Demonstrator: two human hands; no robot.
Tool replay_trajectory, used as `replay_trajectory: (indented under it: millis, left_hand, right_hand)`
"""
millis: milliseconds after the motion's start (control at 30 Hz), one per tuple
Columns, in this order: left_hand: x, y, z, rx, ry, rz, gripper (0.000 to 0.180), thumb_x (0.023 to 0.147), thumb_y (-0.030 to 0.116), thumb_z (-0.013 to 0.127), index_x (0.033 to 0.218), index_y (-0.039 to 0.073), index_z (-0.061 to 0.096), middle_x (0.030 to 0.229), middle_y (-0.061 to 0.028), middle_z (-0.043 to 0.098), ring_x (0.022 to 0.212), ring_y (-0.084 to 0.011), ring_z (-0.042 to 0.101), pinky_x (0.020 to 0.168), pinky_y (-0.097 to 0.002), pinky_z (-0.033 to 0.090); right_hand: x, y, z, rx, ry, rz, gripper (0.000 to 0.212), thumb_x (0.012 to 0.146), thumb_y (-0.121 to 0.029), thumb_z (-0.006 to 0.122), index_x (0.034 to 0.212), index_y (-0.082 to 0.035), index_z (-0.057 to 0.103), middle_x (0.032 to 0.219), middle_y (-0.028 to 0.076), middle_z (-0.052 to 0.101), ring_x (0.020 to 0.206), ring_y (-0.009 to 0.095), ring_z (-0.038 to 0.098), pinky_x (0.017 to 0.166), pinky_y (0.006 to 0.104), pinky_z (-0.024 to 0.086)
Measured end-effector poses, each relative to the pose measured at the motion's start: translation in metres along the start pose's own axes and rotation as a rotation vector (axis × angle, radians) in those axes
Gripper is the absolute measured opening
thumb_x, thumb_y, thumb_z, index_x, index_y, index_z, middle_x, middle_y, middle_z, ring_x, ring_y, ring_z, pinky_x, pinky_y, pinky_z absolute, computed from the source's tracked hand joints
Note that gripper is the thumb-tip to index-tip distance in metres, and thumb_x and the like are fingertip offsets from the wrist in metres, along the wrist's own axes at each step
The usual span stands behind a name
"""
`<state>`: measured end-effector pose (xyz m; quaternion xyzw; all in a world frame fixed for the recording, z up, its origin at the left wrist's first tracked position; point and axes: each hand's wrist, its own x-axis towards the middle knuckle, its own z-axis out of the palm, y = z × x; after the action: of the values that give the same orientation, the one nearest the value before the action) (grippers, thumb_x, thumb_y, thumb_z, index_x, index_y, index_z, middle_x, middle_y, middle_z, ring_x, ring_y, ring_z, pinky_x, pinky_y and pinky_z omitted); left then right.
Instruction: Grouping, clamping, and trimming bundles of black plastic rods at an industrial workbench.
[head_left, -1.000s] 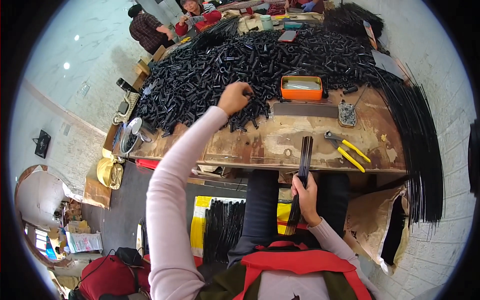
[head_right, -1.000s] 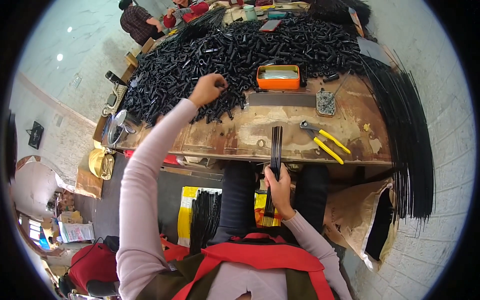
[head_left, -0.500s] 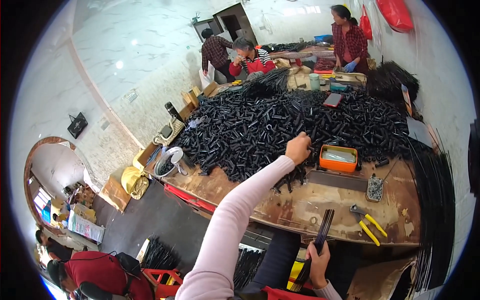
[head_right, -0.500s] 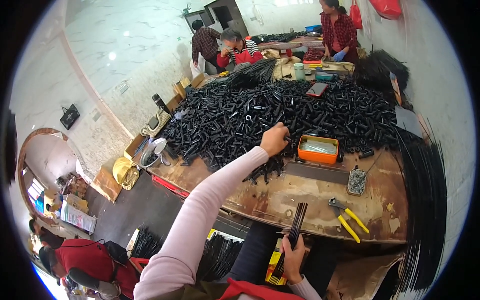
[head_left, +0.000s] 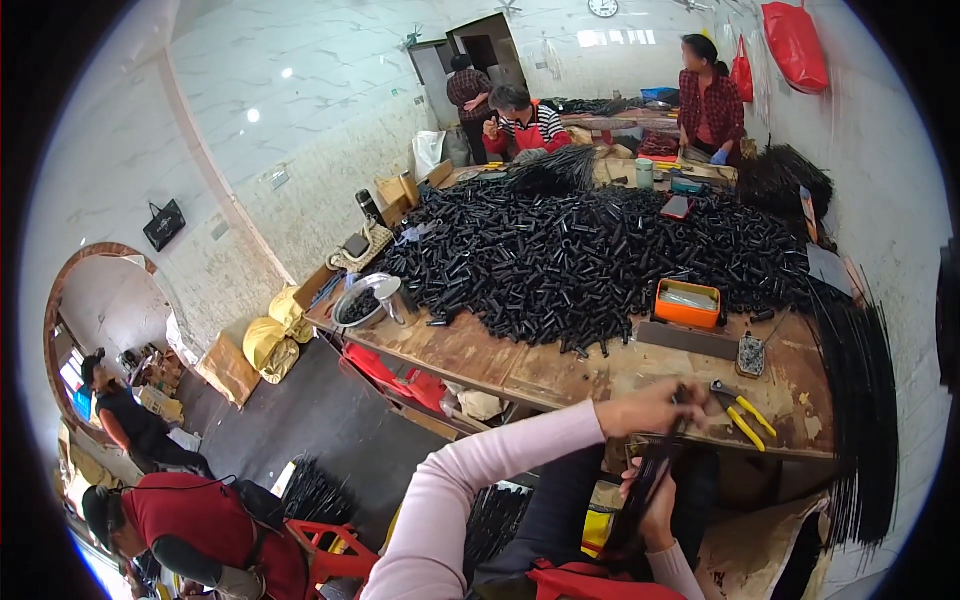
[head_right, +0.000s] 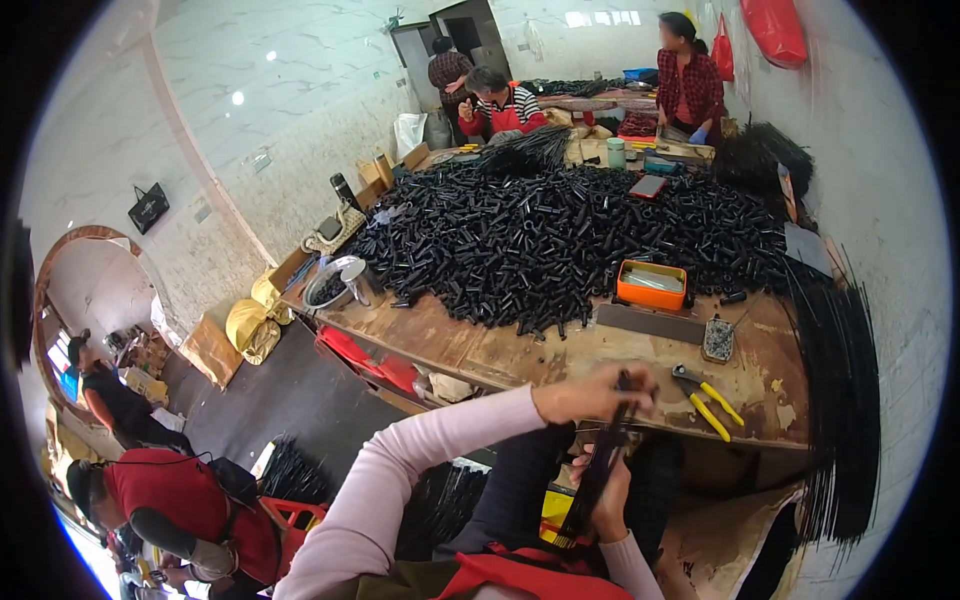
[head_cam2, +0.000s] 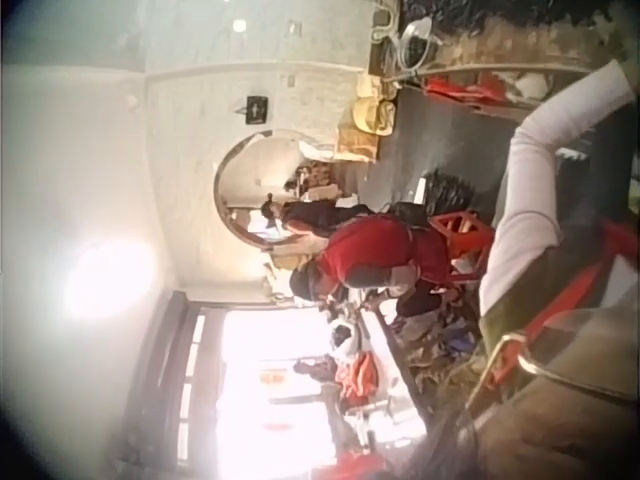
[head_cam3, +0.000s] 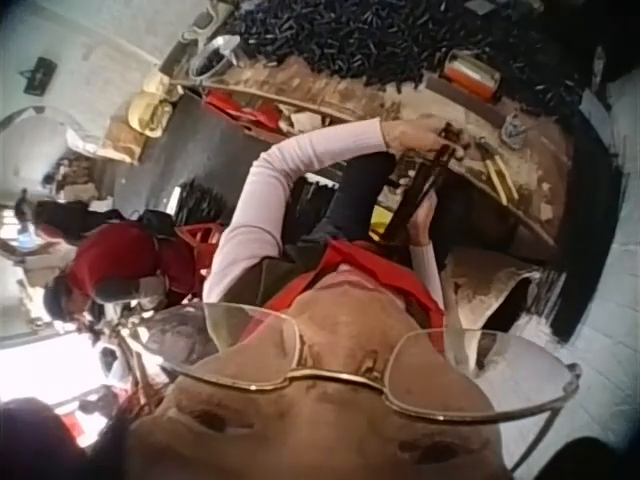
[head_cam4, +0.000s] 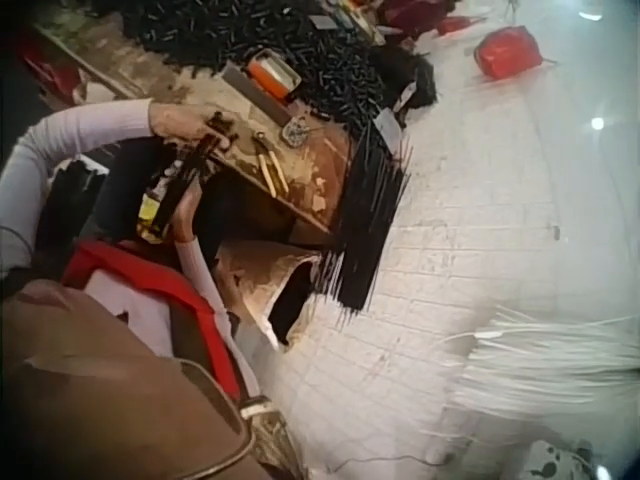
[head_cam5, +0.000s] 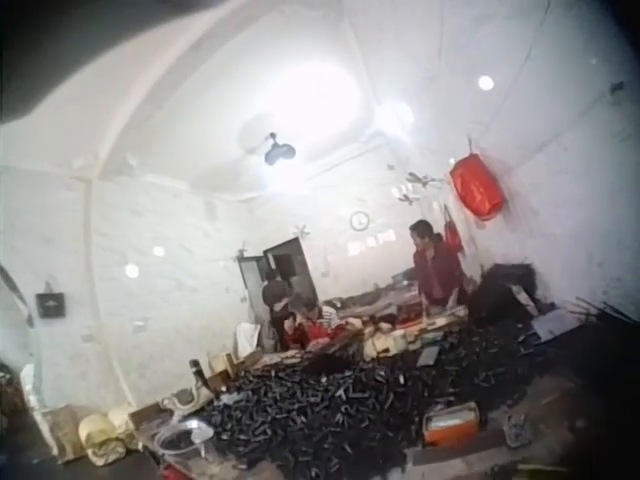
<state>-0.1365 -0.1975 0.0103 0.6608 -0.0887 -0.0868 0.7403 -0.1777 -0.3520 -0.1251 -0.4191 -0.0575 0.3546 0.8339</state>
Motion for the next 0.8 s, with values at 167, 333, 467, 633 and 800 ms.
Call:
replay_trajectory:
  millis: [167, 333, 467, 633, 800]
  left_hand:
    - [-0.094, 0.088, 0.094, 0.247, -0.361, 0.260, 0.016, 0.092, 0.011, 0.063, 0.104, 0.004, 0.056, 0.100, -0.0053, 0.061, 0.093, -0.0147, 0.057, 0.085, -0.0308, 0.045]
    - [-0.116, 0.064, -0.003, 0.060, 0.668, 0.262, 0.014, 0.093, 0.017, 0.059, 0.099, 0.005, 0.056, 0.087, -0.0043, 0.064, 0.068, -0.0063, 0.051, 0.060, -0.0230, 0.044]
    - [-0.158, -0.005, 0.006, 0.010, 0.775, 0.163, 0.017, 0.096, 0.009, 0.056, 0.108, -0.003, 0.059, 0.093, -0.0082, 0.067, 0.068, -0.0090, 0.056, 0.062, -0.0232, 0.045]
    - [-0.163, -0.082, 0.009, -0.277, 1.026, 0.173, 0.022, 0.099, 0.021, 0.056, 0.104, 0.000, 0.061, 0.090, -0.0071, 0.065, 0.073, -0.0110, 0.059, 0.066, -0.0245, 0.047]
    - [-0.141, -0.088, 0.035, -0.399, 1.149, 0.284, 0.024, 0.100, 0.025, 0.056, 0.102, 0.001, 0.058, 0.086, -0.0059, 0.063, 0.071, -0.0114, 0.058, 0.064, -0.0243, 0.046]
  right_hand:
    - [-0.074, -0.004, 0.040, -0.617, -0.129, -0.425, 0.021, 0.095, -0.017, 0.056, 0.104, 0.002, 0.057, 0.081, 0.008, 0.058, 0.061, 0.017, 0.057, 0.059, 0.0252, 0.047]
    - [-0.101, -0.006, 0.053, -0.397, -0.033, 0.032, 0.016, 0.095, -0.014, 0.061, 0.090, 0.001, 0.062, 0.066, 0.005, 0.060, 0.056, 0.010, 0.057, 0.052, 0.0257, 0.045]
    - [-0.090, -0.010, 0.056, -0.461, -0.089, 0.089, 0.021, 0.095, -0.021, 0.063, 0.096, 0.000, 0.064, 0.065, 0.006, 0.063, 0.056, 0.010, 0.060, 0.054, 0.0244, 0.047]
    - [-0.077, 0.003, 0.054, -0.279, -0.096, 0.089, 0.021, 0.093, -0.014, 0.064, 0.103, 0.004, 0.065, 0.073, 0.007, 0.064, 0.064, 0.014, 0.063, 0.063, 0.0268, 0.052]
    - [-0.083, 0.007, 0.049, -0.298, -0.066, 0.116, 0.024, 0.092, -0.015, 0.066, 0.105, 0.005, 0.065, 0.076, 0.009, 0.065, 0.068, 0.016, 0.065, 0.065, 0.0276, 0.054]
